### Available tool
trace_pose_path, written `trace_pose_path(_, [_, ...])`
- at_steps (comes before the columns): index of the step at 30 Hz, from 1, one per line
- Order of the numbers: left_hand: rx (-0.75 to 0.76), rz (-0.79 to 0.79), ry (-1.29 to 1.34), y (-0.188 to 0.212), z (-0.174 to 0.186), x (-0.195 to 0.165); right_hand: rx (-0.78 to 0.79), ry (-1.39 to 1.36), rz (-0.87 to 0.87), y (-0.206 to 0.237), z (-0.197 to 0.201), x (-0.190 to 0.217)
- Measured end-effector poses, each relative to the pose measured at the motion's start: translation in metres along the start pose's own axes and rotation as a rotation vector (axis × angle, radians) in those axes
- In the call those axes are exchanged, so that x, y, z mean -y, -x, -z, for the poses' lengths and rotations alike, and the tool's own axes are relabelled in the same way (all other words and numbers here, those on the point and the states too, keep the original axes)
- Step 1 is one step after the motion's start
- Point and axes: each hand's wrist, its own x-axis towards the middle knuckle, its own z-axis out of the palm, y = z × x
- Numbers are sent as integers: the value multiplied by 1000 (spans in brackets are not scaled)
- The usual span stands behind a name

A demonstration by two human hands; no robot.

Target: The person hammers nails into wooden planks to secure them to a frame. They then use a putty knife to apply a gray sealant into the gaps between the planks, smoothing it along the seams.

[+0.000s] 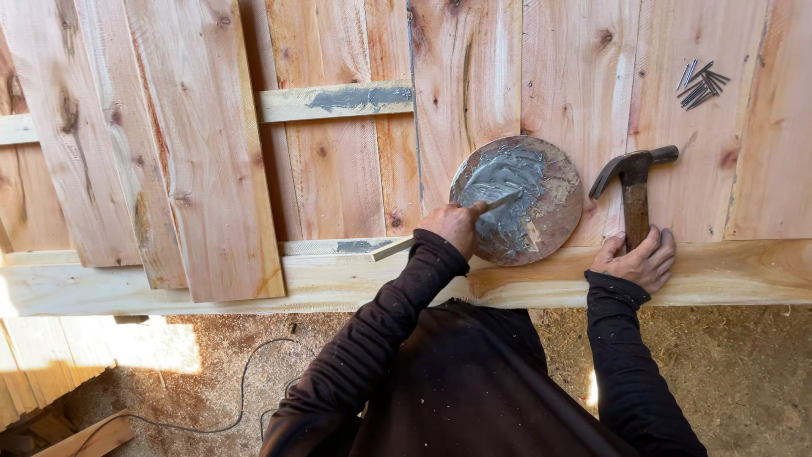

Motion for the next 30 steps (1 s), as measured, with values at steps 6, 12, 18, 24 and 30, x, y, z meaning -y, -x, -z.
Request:
trace_pose_path(6, [-36, -11, 184, 30, 2, 29, 1, -15, 9, 2, -2, -3])
trace_pose_path(12, [-347, 277, 272, 82, -2, 93, 64, -7, 45, 3, -10, -8])
trace_pose_path(18, [-351, 298, 286, 90, -30, 118, 36, -4, 105, 5, -16, -14])
trace_pose_path(24, [-391, 273, 328, 85, -52, 119, 42, 27, 94, 4, -19, -15])
trace_pose_path(30, [-452, 236, 249, 101, -55, 111, 49, 23, 98, 4, -17, -15])
